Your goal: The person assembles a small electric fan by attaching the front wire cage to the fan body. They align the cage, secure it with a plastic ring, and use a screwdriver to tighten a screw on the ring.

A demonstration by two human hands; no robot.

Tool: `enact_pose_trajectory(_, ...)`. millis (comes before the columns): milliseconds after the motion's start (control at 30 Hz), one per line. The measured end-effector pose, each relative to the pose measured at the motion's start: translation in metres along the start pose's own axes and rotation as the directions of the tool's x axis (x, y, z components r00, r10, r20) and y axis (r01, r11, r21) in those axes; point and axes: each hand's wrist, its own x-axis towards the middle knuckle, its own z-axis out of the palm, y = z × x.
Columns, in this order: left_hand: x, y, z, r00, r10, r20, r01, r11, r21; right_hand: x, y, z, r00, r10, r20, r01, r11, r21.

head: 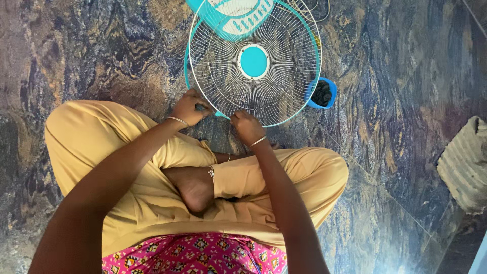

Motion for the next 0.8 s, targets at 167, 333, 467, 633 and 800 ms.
enact_pose_trajectory(167, 0.000, 0.004, 0.001, 0.999, -0.021, -0.027, 0.020, 0.999, -0.042, 0.001, -0.009, -0.004, 0.996, 0.084, -0.021, -0.081, 0.992, 0.099)
enact_pose_trajectory(333, 0.002, -0.003, 0.005, 0.999, 0.021, -0.037, -0.023, 0.998, -0.058, 0.001, -0.005, 0.003, 0.998, 0.053, -0.036, -0.050, 0.995, 0.084)
enact_pose_trajectory(467, 0.000, 0.000, 0.007, 0.999, -0.002, -0.050, -0.001, 0.999, -0.047, 0.003, 0.005, 0.017, 0.999, 0.002, -0.042, -0.001, 0.999, 0.034)
enact_pose_trajectory(633, 0.002, 0.004, 0.006, 0.998, -0.058, -0.017, 0.057, 0.996, -0.063, 0.001, 0.010, 0.027, 0.990, -0.054, -0.132, 0.050, 0.998, -0.039)
enact_pose_trajectory(800, 0.003, 0.000, 0.008, 1.000, 0.005, -0.025, -0.007, 0.999, -0.052, 0.003, 0.005, 0.022, 0.964, -0.162, -0.212, 0.150, 0.986, -0.071)
